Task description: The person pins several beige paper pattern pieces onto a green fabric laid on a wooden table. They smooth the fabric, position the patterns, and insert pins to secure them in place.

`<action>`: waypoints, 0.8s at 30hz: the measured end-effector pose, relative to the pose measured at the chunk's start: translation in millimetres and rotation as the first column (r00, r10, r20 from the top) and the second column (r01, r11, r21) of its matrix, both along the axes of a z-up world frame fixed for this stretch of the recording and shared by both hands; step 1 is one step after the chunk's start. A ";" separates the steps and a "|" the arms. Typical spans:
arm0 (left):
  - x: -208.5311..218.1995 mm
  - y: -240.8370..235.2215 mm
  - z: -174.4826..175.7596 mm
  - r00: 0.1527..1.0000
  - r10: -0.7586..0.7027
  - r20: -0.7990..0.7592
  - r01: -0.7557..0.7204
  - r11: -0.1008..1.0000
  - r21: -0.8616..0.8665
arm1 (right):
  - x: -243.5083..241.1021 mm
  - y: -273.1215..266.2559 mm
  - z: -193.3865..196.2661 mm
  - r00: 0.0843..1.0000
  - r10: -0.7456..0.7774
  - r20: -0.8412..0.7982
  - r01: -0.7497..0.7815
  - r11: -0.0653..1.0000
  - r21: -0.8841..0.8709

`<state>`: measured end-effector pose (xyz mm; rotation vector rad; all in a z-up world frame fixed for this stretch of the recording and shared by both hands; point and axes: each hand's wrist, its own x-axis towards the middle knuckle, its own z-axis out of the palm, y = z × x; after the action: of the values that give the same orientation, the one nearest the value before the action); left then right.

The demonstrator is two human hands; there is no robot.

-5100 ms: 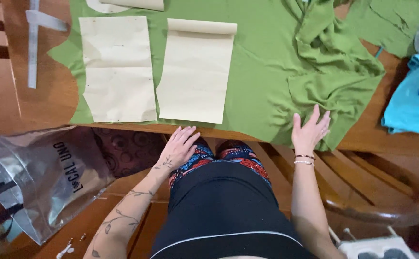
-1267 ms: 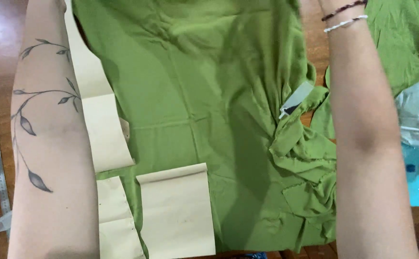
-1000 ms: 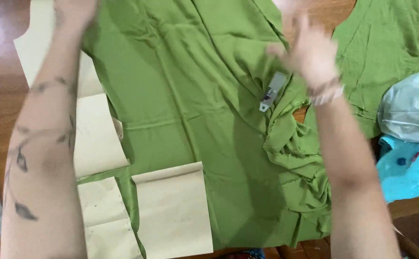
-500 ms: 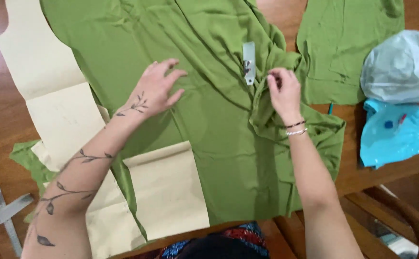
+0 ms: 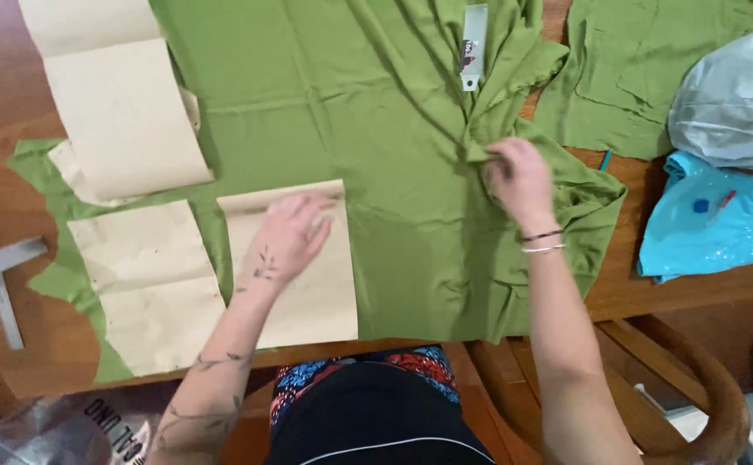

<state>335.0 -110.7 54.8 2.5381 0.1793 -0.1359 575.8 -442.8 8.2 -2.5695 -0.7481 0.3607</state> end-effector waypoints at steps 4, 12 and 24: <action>-49.5 -29.5 -7.9 0.998 0.051 -0.021 -0.053 0.994 -0.097 | 69.4 -97.7 -45.6 0.972 -0.223 -0.067 0.230 0.871 0.434; -131.7 -53.9 17.7 0.969 0.207 -0.138 -0.237 0.937 -0.256 | 72.4 -124.0 -62.5 0.646 -0.744 0.170 0.434 0.541 0.720; -198.1 2.5 -15.2 0.896 0.438 -0.076 -0.444 0.873 -0.200 | -194.9 210.3 17.2 0.976 0.213 0.046 -0.214 0.897 0.386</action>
<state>136.9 -108.2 39.6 2.2171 0.7125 -0.0088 380.9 -232.5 25.4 -2.1203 -0.9974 0.2451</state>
